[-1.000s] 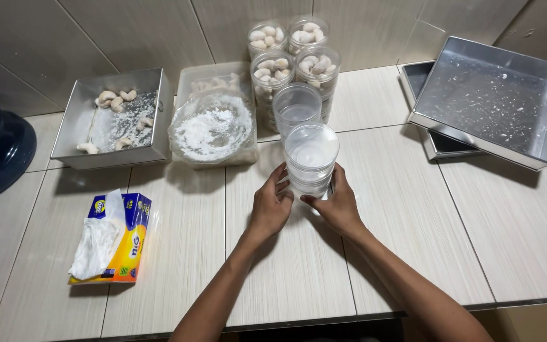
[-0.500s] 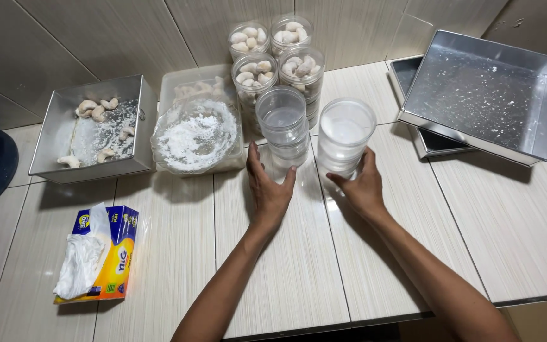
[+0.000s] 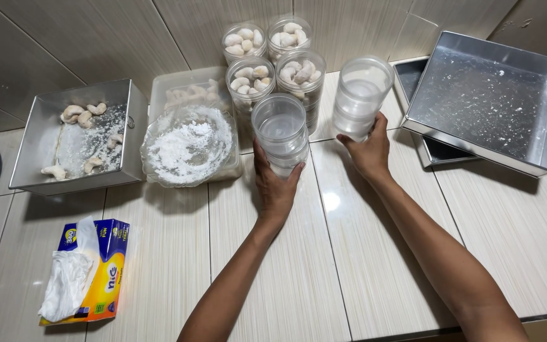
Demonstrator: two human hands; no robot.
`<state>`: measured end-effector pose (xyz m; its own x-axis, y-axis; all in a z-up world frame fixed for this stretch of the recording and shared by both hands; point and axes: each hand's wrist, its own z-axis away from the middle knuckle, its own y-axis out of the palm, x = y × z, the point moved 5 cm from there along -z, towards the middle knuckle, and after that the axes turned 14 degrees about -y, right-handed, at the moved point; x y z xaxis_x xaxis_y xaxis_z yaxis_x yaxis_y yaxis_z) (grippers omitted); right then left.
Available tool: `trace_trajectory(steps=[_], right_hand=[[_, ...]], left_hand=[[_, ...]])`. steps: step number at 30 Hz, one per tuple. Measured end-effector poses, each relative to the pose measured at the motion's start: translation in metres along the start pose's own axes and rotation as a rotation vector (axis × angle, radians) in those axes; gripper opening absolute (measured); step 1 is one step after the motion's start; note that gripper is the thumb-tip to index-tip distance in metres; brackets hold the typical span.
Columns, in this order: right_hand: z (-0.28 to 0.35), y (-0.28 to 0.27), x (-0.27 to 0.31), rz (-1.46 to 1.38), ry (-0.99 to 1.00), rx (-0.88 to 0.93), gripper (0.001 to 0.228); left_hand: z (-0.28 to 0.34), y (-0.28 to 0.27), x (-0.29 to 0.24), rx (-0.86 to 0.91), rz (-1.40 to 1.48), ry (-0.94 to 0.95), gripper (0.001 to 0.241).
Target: Cleaning a container and then coating cashew-shaped cookies with powdered sugar and arranging them on a baking tray
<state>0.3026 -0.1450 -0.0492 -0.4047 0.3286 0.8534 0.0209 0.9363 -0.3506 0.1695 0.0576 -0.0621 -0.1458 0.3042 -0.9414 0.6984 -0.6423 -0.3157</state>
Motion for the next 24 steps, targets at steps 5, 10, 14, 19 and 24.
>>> trace_trajectory(steps=[5, 10, 14, 19, 24], right_hand=[[-0.036, 0.02, -0.019, 0.032, -0.036, 0.021, 0.087], [-0.067, 0.041, -0.031, 0.028, -0.058, 0.051, 0.089], [-0.088, 0.056, -0.033, 0.043, -0.08, 0.089, 0.09], [-0.105, 0.07, -0.033, 0.04, -0.107, 0.091, 0.087], [-0.116, 0.077, -0.039, 0.068, -0.121, 0.075, 0.086]], left_hand=[[0.0, 0.004, -0.002, -0.01, 0.015, 0.03, 0.121], [-0.002, 0.005, -0.003, -0.003, 0.002, 0.053, 0.12], [-0.004, 0.007, -0.002, -0.007, -0.011, 0.059, 0.118], [-0.004, 0.011, 0.002, -0.009, -0.019, 0.06, 0.118], [0.002, 0.018, 0.002, 0.005, -0.005, 0.068, 0.119]])
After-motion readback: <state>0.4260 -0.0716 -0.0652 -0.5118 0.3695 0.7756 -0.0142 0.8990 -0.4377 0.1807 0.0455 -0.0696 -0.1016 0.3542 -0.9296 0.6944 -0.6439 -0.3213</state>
